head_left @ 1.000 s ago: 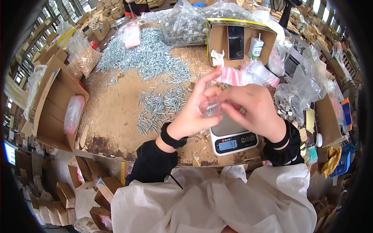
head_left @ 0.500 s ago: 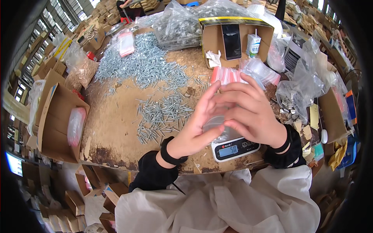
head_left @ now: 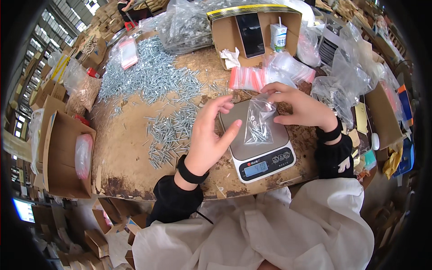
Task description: The person weighs small metal nails on a digital scale, placing them into small plastic bags. They repeatedly scoop nails from a pile on the table, weigh them, and transfer them into bags, occasionally adjusting the camera or their sleeves.
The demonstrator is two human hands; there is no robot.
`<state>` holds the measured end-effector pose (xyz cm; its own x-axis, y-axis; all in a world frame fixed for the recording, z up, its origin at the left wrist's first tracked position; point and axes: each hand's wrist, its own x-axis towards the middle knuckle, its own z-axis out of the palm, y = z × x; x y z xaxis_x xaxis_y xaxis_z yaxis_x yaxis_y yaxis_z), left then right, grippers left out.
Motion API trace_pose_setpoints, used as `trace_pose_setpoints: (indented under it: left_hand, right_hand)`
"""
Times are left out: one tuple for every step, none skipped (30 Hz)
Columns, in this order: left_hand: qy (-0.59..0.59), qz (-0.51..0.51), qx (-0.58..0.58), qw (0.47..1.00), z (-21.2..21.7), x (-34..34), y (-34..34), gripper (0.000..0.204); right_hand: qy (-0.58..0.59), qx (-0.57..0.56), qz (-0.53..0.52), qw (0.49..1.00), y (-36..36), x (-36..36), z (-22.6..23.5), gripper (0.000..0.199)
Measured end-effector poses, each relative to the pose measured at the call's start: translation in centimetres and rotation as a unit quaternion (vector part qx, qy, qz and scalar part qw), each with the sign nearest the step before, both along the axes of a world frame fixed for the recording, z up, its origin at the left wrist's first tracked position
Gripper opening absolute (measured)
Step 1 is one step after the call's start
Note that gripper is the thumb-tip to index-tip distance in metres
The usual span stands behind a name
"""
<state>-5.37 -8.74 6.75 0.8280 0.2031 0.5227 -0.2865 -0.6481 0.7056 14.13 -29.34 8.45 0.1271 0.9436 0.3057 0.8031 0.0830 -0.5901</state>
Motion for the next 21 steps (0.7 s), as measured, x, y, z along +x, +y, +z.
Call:
trace_pose_setpoints:
  left_hand:
    - [0.0, 0.001, 0.006, 1.0, 0.0, 0.0, 0.0, 0.051]
    - [-0.001, -0.002, 0.001, 1.0, -0.1, 0.1, 0.1, 0.05]
    - [-0.001, -0.003, 0.005, 1.0, 0.0, 0.2, 0.1, 0.049]
    - [-0.002, -0.003, 0.01, 1.0, 0.1, 0.2, 0.0, 0.048]
    - [-0.002, -0.004, 0.014, 1.0, 0.1, 0.2, 0.0, 0.047]
    - [-0.006, -0.004, 0.015, 1.0, 0.0, 0.2, 0.0, 0.046]
    - [-0.011, -0.003, 0.015, 1.0, -0.1, 0.2, 0.1, 0.044]
    - [-0.015, -0.002, 0.015, 1.0, -0.1, 0.2, 0.1, 0.043]
    - [-0.011, -0.002, 0.018, 1.0, -0.1, 0.2, 0.1, 0.041]
    - [-0.007, -0.002, 0.021, 1.0, 0.1, 0.2, 0.2, 0.04]
    - [-0.003, -0.001, 0.024, 1.0, 0.2, 0.2, 0.2, 0.039]
    - [-0.004, -0.003, 0.029, 1.0, 0.2, 0.2, 0.1, 0.038]
    - [-0.005, -0.005, 0.033, 0.999, 0.1, 0.3, 0.1, 0.038]
    - [-0.005, -0.008, 0.037, 0.999, 0.1, 0.4, 0.1, 0.037]
    - [-0.003, -0.004, 0.039, 0.999, 0.0, 0.5, 0.1, 0.037]
    - [-0.001, -0.002, 0.041, 0.999, -0.1, 0.5, 0.1, 0.037]
    - [0.001, 0.001, 0.044, 0.999, -0.2, 0.5, 0.2, 0.036]
    - [0.006, 0.001, 0.039, 0.999, -0.4, 0.6, 0.3, 0.036]
    - [0.006, 0.003, 0.037, 0.999, -0.5, 0.6, 0.3, 0.036]
    - [0.006, 0.004, 0.035, 0.999, -0.5, 0.5, 0.3, 0.036]
    - [0.004, 0.007, 0.034, 0.999, -0.5, 0.5, 0.4, 0.036]
  right_hand:
    - [-0.008, -0.03, -0.021, 0.999, 0.1, 0.1, -0.3, 0.033]
    - [-0.016, -0.061, -0.043, 0.997, 0.3, 0.0, -0.4, 0.032]
    - [-0.024, -0.092, -0.065, 0.993, 0.5, -0.2, -0.5, 0.031]
    - [-0.035, -0.064, -0.066, 0.995, 0.8, -0.3, -0.8, 0.025]
    - [-0.046, -0.055, -0.081, 0.994, 0.6, -0.1, -0.9, 0.024]
    - [-0.057, -0.046, -0.093, 0.993, 0.5, 0.2, -0.9, 0.023]
    - [-0.068, -0.036, -0.105, 0.992, 0.4, 0.6, -0.9, 0.023]
    - [-0.104, 0.009, -0.152, 0.983, 0.1, 0.9, -0.8, 0.021]
    - [-0.126, 0.056, -0.174, 0.975, -0.2, 1.6, -0.6, 0.021]
    - [-0.118, 0.081, -0.212, 0.967, -0.7, 1.9, -0.1, 0.021]
    - [-0.111, 0.104, -0.249, 0.956, -1.2, 2.0, 0.4, 0.021]
    - [-0.123, 0.144, -0.265, 0.946, -1.4, 2.3, 0.5, 0.021]
    - [-0.134, 0.182, -0.279, 0.933, -1.5, 2.6, 0.6, 0.021]
    - [-0.145, 0.22, -0.294, 0.919, -1.7, 2.7, 0.6, 0.021]
    - [-0.142, 0.224, -0.285, 0.921, -1.7, 2.6, 0.6, 0.021]
    - [-0.139, 0.228, -0.276, 0.923, -1.6, 2.3, 0.7, 0.021]
    - [-0.136, 0.232, -0.267, 0.925, -1.4, 2.0, 0.7, 0.021]
    - [-0.131, 0.221, -0.258, 0.931, -1.1, 1.7, 0.7, 0.021]
    - [-0.127, 0.216, -0.254, 0.934, -1.0, 1.4, 0.7, 0.021]
    - [-0.124, 0.211, -0.251, 0.937, -0.9, 1.0, 0.7, 0.021]
    - [-0.122, 0.206, -0.246, 0.939, -0.8, 0.7, 0.7, 0.021]
